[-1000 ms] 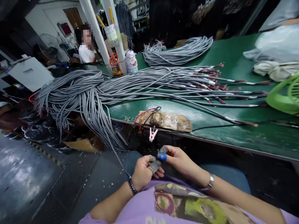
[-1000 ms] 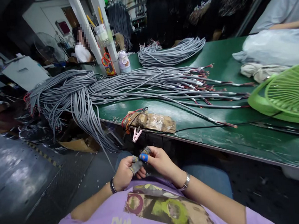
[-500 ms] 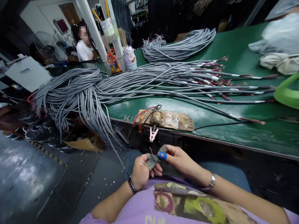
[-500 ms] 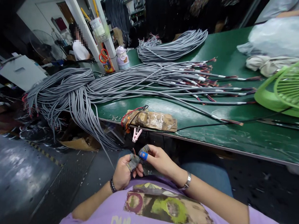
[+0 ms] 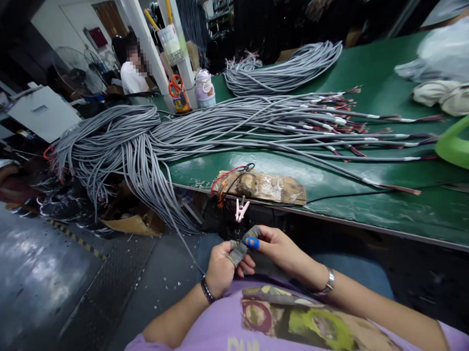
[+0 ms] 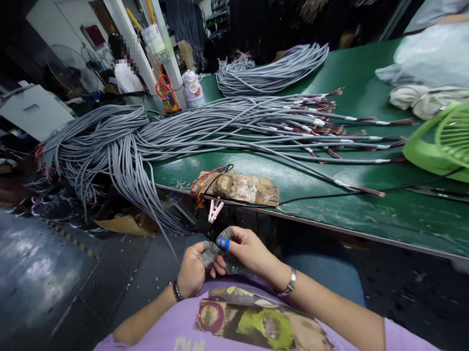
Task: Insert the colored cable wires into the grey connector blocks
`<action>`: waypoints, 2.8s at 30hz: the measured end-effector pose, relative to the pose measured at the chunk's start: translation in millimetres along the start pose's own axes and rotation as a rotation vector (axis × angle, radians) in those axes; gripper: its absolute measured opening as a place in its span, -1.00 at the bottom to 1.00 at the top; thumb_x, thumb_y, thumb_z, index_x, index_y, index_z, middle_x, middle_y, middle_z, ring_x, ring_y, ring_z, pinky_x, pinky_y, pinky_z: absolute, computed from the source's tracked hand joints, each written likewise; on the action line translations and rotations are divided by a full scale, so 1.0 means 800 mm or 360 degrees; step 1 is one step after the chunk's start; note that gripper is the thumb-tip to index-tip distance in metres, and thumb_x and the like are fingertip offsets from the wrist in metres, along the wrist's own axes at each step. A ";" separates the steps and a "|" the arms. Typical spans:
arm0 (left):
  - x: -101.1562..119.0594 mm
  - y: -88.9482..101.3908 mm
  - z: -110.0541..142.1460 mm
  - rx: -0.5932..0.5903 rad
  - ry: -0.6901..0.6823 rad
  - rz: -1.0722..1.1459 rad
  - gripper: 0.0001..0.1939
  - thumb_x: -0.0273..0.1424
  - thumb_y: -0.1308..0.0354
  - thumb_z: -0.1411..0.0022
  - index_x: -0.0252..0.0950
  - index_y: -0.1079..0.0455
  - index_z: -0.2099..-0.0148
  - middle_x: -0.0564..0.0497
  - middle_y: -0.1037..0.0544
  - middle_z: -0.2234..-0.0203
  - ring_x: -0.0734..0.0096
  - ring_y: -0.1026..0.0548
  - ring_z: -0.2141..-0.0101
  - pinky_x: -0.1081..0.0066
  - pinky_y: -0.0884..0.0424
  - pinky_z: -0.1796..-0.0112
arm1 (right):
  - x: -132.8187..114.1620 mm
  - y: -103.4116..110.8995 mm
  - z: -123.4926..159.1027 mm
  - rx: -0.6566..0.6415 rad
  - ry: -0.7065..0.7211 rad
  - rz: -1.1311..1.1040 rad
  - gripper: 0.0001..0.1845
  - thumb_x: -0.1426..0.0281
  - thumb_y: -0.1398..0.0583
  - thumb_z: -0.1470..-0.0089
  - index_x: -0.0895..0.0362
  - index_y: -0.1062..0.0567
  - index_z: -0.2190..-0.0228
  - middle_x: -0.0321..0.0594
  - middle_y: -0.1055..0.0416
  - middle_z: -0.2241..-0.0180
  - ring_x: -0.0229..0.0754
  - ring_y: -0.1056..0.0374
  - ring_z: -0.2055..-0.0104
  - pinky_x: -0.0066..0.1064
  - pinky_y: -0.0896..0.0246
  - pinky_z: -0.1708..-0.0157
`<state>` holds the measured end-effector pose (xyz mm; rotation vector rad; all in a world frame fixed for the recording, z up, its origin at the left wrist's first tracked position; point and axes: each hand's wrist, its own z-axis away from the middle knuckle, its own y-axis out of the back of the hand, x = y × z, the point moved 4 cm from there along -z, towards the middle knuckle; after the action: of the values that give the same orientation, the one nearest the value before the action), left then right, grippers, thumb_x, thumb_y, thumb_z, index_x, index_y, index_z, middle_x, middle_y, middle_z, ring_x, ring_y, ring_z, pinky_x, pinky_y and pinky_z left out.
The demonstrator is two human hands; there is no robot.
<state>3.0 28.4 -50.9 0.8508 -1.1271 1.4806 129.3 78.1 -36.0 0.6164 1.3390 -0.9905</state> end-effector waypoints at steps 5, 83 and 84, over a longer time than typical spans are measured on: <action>0.000 0.000 -0.001 0.0051 -0.0002 0.0011 -0.64 -0.14 -0.18 -0.09 -0.37 -0.34 0.48 -0.05 -0.53 0.64 0.47 -0.46 0.68 0.58 -0.18 0.71 | -0.002 0.001 -0.003 0.0042 0.0050 0.0077 -0.62 0.09 -0.30 0.15 0.17 -0.41 0.53 -0.30 -0.36 0.56 -0.27 -0.22 0.49 -0.40 -0.16 0.43; 0.029 0.002 0.010 -0.0364 0.0437 -0.0267 -0.59 -0.08 -0.26 0.09 -0.33 -0.31 0.60 0.07 -0.41 0.78 0.61 -0.26 0.80 0.57 0.02 0.75 | -0.010 -0.001 -0.004 -0.0500 -0.0305 -0.0184 -0.63 0.17 -0.37 0.25 0.20 -0.44 0.57 -0.34 -0.35 0.61 -0.33 -0.19 0.55 -0.45 -0.09 0.47; 0.028 0.003 0.012 -0.0397 0.0489 -0.0261 -0.59 -0.08 -0.28 0.11 -0.34 -0.33 0.58 0.07 -0.41 0.78 0.61 -0.25 0.81 0.57 0.03 0.75 | -0.008 0.003 -0.004 -0.0466 -0.0326 -0.0245 -0.64 0.18 -0.38 0.26 0.20 -0.45 0.57 -0.33 -0.36 0.61 -0.33 -0.20 0.55 -0.44 -0.11 0.47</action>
<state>-4.3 26.4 -28.0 0.5096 -0.9617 1.2534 130.4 83.2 -30.9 0.1872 1.3295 -0.9304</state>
